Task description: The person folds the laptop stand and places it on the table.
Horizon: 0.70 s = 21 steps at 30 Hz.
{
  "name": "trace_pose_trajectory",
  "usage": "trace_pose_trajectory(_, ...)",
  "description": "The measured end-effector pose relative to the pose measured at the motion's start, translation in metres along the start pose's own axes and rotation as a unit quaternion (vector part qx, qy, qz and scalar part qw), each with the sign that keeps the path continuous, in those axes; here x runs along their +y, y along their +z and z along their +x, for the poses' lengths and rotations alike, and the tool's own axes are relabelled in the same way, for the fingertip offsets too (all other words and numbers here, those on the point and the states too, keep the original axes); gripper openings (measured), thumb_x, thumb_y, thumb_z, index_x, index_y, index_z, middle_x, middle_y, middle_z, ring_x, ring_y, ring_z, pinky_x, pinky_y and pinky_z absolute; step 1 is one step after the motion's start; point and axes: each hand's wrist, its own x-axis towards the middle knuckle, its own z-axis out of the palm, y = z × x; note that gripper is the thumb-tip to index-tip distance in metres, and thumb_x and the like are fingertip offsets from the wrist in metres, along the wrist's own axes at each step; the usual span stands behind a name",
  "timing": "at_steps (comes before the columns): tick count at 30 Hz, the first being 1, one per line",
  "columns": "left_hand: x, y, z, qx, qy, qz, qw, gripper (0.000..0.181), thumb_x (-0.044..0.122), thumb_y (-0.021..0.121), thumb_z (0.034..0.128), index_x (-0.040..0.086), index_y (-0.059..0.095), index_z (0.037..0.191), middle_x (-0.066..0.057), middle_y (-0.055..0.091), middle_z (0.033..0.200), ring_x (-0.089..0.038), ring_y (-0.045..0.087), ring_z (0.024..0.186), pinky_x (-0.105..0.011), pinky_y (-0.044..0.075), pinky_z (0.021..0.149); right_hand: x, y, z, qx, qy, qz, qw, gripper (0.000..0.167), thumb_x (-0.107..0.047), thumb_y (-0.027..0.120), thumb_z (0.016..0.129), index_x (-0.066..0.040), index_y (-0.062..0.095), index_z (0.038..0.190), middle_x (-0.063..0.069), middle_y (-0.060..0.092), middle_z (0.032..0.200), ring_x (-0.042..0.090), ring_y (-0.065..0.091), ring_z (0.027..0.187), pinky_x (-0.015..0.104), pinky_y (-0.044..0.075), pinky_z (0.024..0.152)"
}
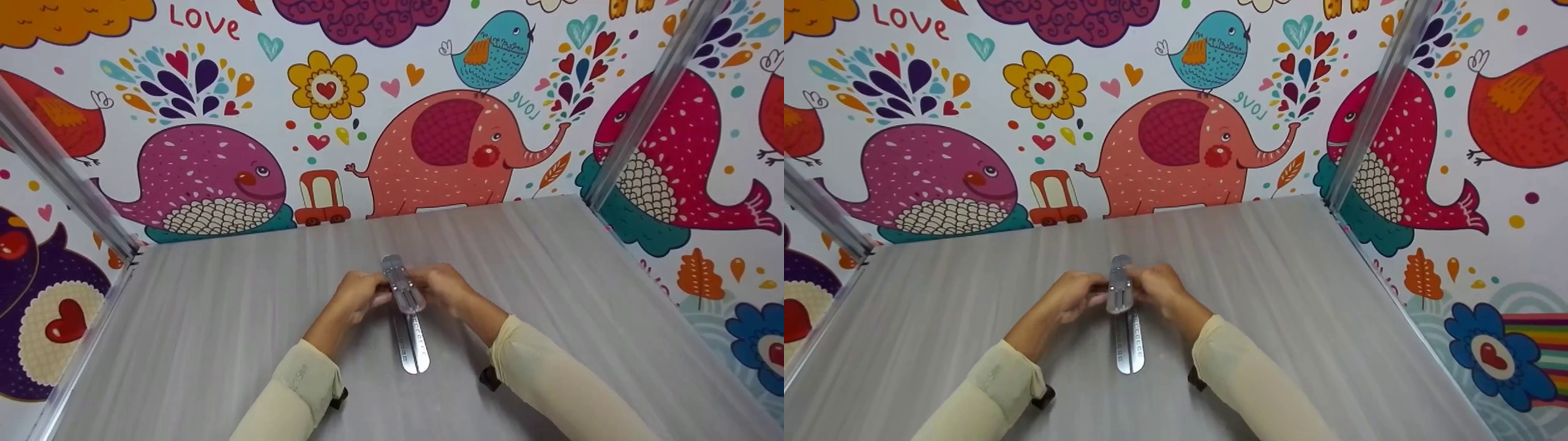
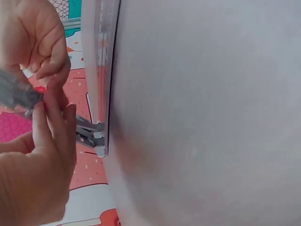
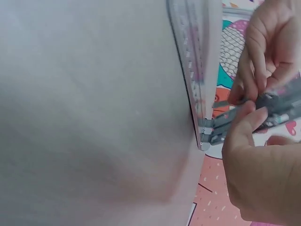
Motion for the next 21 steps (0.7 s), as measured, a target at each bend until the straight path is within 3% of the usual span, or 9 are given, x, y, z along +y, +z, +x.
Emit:
trace_pose_trajectory(3, 0.0, 0.0, -0.001, -0.008, -0.008, 0.005, 0.9999, 0.02, -0.001, 0.062, 0.0948, -0.014, 0.069, 0.108, -0.011, 0.071, 0.094, -0.012, 0.07, 0.078, -0.024, 0.061, 0.074, 0.003, 0.0, 0.001, 0.005, -0.002, -0.033, 0.9994, 0.02, -0.008, 0.068, 0.093, 0.009, 0.072, 0.102, 0.0, 0.071, 0.084, 0.011, 0.067, 0.079, 0.026, 0.058, 0.075)
trace_pose_trajectory(8, -0.003, 0.002, -0.002, 0.007, -0.012, 0.135, 0.9908, 0.01, -0.001, 0.068, 0.0909, -0.007, 0.073, 0.098, -0.009, 0.072, 0.087, -0.013, 0.069, 0.069, -0.026, 0.061, 0.066, 0.007, 0.002, -0.003, 0.028, -0.025, -0.155, 0.9872, 0.009, -0.005, 0.074, 0.088, 0.004, 0.077, 0.091, 0.003, 0.072, 0.08, 0.013, 0.068, 0.07, 0.028, 0.06, 0.063)
trace_pose_trajectory(10, -0.005, 0.004, -0.002, 0.013, -0.003, 0.197, 0.9803, 0.008, -0.001, 0.07, 0.0886, -0.005, 0.074, 0.094, -0.009, 0.071, 0.084, -0.014, 0.069, 0.067, -0.027, 0.061, 0.064, 0.009, 0.005, -0.006, 0.029, -0.057, -0.228, 0.9717, 0.007, -0.004, 0.075, 0.088, 0.002, 0.078, 0.087, 0.006, 0.073, 0.078, 0.014, 0.07, 0.066, 0.029, 0.06, 0.058)
trace_pose_trajectory(12, -0.008, 0.006, -0.002, 0.013, 0.024, 0.259, 0.9654, 0.005, -0.002, 0.072, 0.0862, -0.005, 0.074, 0.089, -0.009, 0.071, 0.08, -0.015, 0.07, 0.065, -0.026, 0.06, 0.061, 0.012, 0.008, -0.01, 0.03, -0.111, -0.321, 0.94, 0.009, -0.004, 0.074, 0.088, 0.001, 0.077, 0.081, 0.007, 0.073, 0.072, 0.014, 0.067, 0.06, 0.029, 0.059, 0.054)
trace_pose_trajectory(14, -0.011, 0.008, -0.004, 0.01, 0.064, 0.327, 0.9429, 0.004, -0.001, 0.073, 0.0836, -0.002, 0.073, 0.08, -0.007, 0.068, 0.073, -0.014, 0.066, 0.06, -0.026, 0.057, 0.055, 0.015, 0.012, -0.017, 0.036, -0.178, -0.413, 0.8923, 0.015, -0.004, 0.073, 0.088, -0.002, 0.074, 0.074, 0.005, 0.069, 0.065, 0.012, 0.06, 0.054, 0.028, 0.053, 0.048)
trace_pose_trajectory(16, -0.014, 0.01, -0.009, 0.008, 0.109, 0.399, 0.9106, 0.01, 0.002, 0.075, 0.081, 0.002, 0.07, 0.073, -0.004, 0.064, 0.068, -0.014, 0.06, 0.056, -0.026, 0.052, 0.051, 0.018, 0.014, -0.026, 0.038, -0.24, -0.482, 0.8417, 0.018, -0.006, 0.073, 0.087, -0.005, 0.07, 0.069, 0.002, 0.064, 0.06, 0.01, 0.052, 0.053, 0.027, 0.046, 0.047)
trace_pose_trajectory(17, -0.015, 0.011, -0.013, 0.009, 0.131, 0.435, 0.891, 0.013, 0.005, 0.077, 0.0798, 0.004, 0.068, 0.07, -0.004, 0.063, 0.066, -0.015, 0.057, 0.055, -0.027, 0.049, 0.05, 0.019, 0.015, -0.031, 0.033, -0.263, -0.505, 0.8216, 0.019, -0.007, 0.073, 0.087, -0.006, 0.067, 0.069, 0.0, 0.061, 0.06, 0.01, 0.048, 0.053, 0.027, 0.043, 0.048)
trace_pose_trajectory(19, -0.017, 0.015, -0.025, 0.008, 0.168, 0.505, 0.8467, 0.016, 0.012, 0.08, 0.0781, 0.006, 0.066, 0.072, -0.005, 0.062, 0.068, -0.018, 0.053, 0.058, -0.032, 0.046, 0.051, 0.021, 0.013, -0.044, 0.003, -0.299, -0.523, 0.7981, 0.018, -0.01, 0.074, 0.088, -0.007, 0.065, 0.073, -0.001, 0.06, 0.063, 0.009, 0.046, 0.057, 0.026, 0.042, 0.05)
trace_pose_trajectory(21, -0.02, 0.019, -0.041, 0.002, 0.2, 0.563, 0.8022, 0.022, 0.018, 0.082, 0.0769, 0.003, 0.069, 0.088, -0.01, 0.065, 0.078, -0.024, 0.059, 0.067, -0.039, 0.049, 0.057, 0.024, 0.009, -0.057, -0.039, -0.317, -0.535, 0.7821, 0.015, -0.017, 0.077, 0.088, -0.006, 0.067, 0.087, -0.001, 0.062, 0.07, 0.01, 0.049, 0.061, 0.027, 0.044, 0.053)
